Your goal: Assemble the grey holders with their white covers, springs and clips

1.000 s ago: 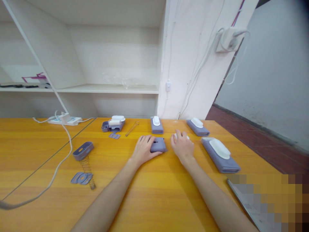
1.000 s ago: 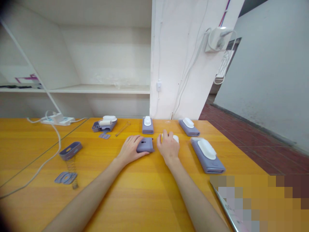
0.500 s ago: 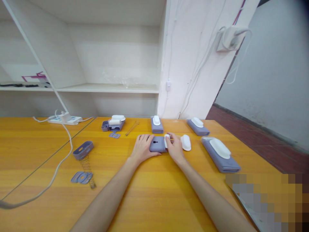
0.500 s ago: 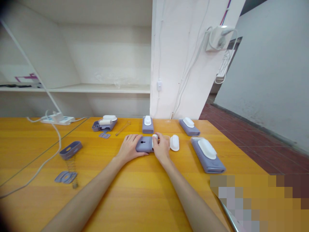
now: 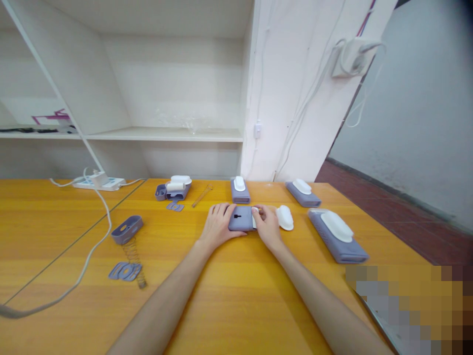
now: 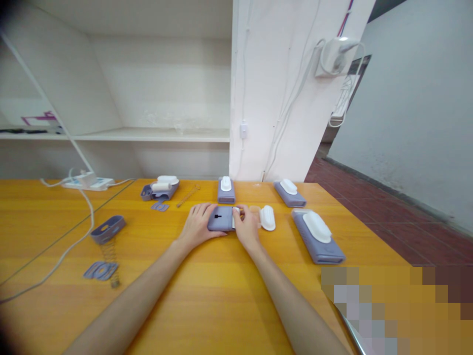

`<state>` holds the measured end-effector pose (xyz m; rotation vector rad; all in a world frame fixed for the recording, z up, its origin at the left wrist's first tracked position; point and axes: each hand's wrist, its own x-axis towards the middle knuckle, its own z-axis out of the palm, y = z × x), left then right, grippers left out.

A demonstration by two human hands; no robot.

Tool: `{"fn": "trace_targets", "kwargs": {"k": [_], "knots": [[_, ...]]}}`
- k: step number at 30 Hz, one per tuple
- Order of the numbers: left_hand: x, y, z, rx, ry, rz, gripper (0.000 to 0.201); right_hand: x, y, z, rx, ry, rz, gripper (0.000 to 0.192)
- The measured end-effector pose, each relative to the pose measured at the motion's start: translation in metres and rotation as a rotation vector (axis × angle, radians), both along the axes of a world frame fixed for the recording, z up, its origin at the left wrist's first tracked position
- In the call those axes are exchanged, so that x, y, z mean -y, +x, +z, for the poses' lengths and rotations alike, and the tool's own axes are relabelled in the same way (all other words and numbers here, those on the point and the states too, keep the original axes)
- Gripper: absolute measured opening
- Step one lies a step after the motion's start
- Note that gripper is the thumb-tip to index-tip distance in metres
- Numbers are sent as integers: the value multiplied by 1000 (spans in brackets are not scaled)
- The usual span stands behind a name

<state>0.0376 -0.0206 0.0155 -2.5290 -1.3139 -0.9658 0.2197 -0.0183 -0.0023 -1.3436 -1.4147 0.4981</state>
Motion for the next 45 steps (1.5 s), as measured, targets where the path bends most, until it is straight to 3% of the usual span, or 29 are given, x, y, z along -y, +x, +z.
{"fn": "trace_targets", "kwargs": {"k": [24,32,45], "knots": [[-1,0,-3,-9,13,16,84,1,5,1,15,7,85,39],[-1,-1,-4,-8,20,41,82,6,3,4,129,6,95,56],[-3,-1,-5,-20,23,47,81,7,0,3,101,40,153,58]]}}
